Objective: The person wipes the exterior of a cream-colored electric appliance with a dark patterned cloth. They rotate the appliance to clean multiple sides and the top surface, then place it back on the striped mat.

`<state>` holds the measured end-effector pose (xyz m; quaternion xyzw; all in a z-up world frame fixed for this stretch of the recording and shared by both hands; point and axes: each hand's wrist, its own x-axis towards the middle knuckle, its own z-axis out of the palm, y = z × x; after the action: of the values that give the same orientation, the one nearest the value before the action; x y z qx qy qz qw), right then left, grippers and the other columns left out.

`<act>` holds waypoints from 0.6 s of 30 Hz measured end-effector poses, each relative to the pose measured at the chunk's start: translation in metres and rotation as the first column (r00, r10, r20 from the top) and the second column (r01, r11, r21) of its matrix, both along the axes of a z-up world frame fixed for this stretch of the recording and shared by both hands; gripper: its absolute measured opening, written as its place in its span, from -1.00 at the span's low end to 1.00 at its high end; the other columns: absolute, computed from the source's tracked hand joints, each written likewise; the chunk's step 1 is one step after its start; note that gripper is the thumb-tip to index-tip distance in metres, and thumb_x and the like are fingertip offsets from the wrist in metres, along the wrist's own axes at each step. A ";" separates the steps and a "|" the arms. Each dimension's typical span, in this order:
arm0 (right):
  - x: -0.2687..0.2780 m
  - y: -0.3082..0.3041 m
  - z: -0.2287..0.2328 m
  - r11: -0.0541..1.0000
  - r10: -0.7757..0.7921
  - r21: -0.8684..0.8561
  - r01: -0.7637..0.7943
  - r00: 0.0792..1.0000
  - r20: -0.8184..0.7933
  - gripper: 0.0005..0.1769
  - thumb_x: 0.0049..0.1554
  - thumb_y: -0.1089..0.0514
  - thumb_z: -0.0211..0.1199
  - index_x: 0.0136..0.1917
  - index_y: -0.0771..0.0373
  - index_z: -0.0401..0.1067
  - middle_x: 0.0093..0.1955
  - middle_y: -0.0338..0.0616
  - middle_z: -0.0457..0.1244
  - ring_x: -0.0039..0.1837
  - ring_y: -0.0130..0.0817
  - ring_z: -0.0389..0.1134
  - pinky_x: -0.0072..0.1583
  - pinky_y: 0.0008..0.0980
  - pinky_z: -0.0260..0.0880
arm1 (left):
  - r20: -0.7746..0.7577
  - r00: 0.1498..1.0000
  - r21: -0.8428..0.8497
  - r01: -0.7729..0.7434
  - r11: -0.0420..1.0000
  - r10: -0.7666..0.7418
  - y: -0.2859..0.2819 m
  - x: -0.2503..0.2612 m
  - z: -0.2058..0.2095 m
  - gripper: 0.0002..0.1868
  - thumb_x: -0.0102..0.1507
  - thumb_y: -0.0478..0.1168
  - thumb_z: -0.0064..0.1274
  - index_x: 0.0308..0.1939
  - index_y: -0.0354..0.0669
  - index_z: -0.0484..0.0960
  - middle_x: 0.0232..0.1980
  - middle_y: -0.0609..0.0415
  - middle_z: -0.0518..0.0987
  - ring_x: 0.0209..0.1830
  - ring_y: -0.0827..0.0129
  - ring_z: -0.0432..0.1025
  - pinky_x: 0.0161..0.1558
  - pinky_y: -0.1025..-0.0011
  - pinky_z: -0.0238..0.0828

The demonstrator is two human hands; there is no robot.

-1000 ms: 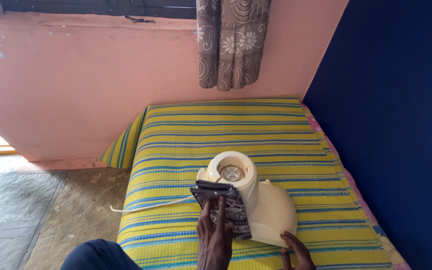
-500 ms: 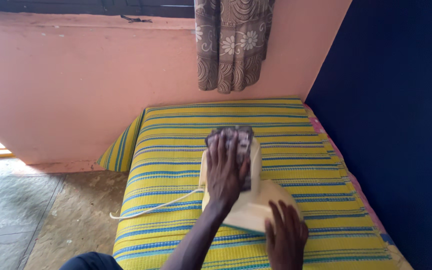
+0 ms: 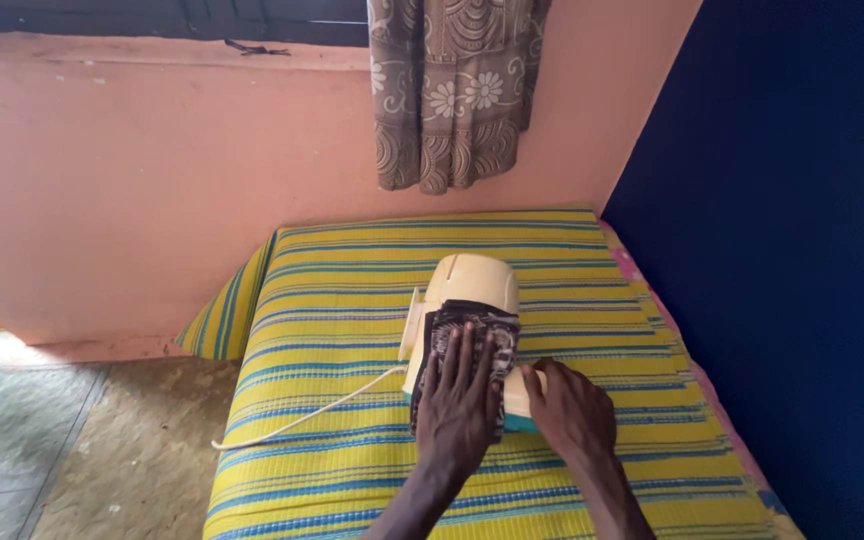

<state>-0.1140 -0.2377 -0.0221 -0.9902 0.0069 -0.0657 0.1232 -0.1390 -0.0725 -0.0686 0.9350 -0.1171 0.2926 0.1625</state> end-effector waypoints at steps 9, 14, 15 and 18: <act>-0.019 -0.009 -0.018 0.982 0.185 -0.018 -0.187 0.949 0.255 -0.49 0.29 -0.18 -0.11 0.15 0.15 0.52 0.05 -0.05 0.44 0.01 -0.09 0.50 0.03 -0.10 0.50 | 0.000 1.000 0.020 -0.022 1.000 0.022 0.001 -0.010 0.003 -0.35 0.45 0.01 -0.44 0.60 -0.11 0.05 0.67 -0.14 -0.06 0.68 0.07 -0.20 0.54 0.01 -0.31; -0.011 -0.008 -0.020 0.995 0.081 0.039 -0.088 0.982 0.170 -0.45 0.30 -0.18 -0.14 0.10 0.14 0.59 -0.06 -0.01 0.46 -0.15 -0.09 0.52 -0.07 -0.14 0.53 | 0.004 0.999 0.054 -0.033 0.998 0.033 -0.001 -0.009 0.001 -0.32 0.43 0.03 -0.46 0.62 -0.11 0.01 0.67 -0.15 -0.08 0.68 0.07 -0.22 0.54 0.01 -0.32; -0.009 -0.008 -0.019 0.996 0.065 0.045 -0.073 0.987 0.147 -0.44 0.31 -0.18 -0.15 0.10 0.14 0.59 -0.07 -0.02 0.46 -0.16 -0.10 0.53 -0.08 -0.15 0.54 | -0.001 0.999 0.070 -0.039 0.997 0.039 -0.001 -0.006 0.000 -0.31 0.42 0.04 -0.47 0.61 -0.11 0.00 0.67 -0.15 -0.09 0.68 0.07 -0.23 0.54 0.00 -0.33; -0.006 -0.009 -0.019 0.996 0.054 0.059 -0.063 0.988 0.146 -0.42 0.32 -0.20 -0.16 0.09 0.14 0.61 -0.09 -0.03 0.47 -0.17 -0.09 0.53 -0.09 -0.14 0.55 | -0.039 0.999 0.080 -0.028 0.996 0.032 0.000 0.008 0.001 -0.27 0.38 0.07 -0.46 0.61 -0.11 -0.02 0.67 -0.15 -0.11 0.67 0.06 -0.25 0.53 -0.02 -0.35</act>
<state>-0.1200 -0.2466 -0.0412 -0.9782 -0.0291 -0.1331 0.1565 -0.1307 -0.0725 -0.0676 0.9482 -0.1113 0.2711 0.1229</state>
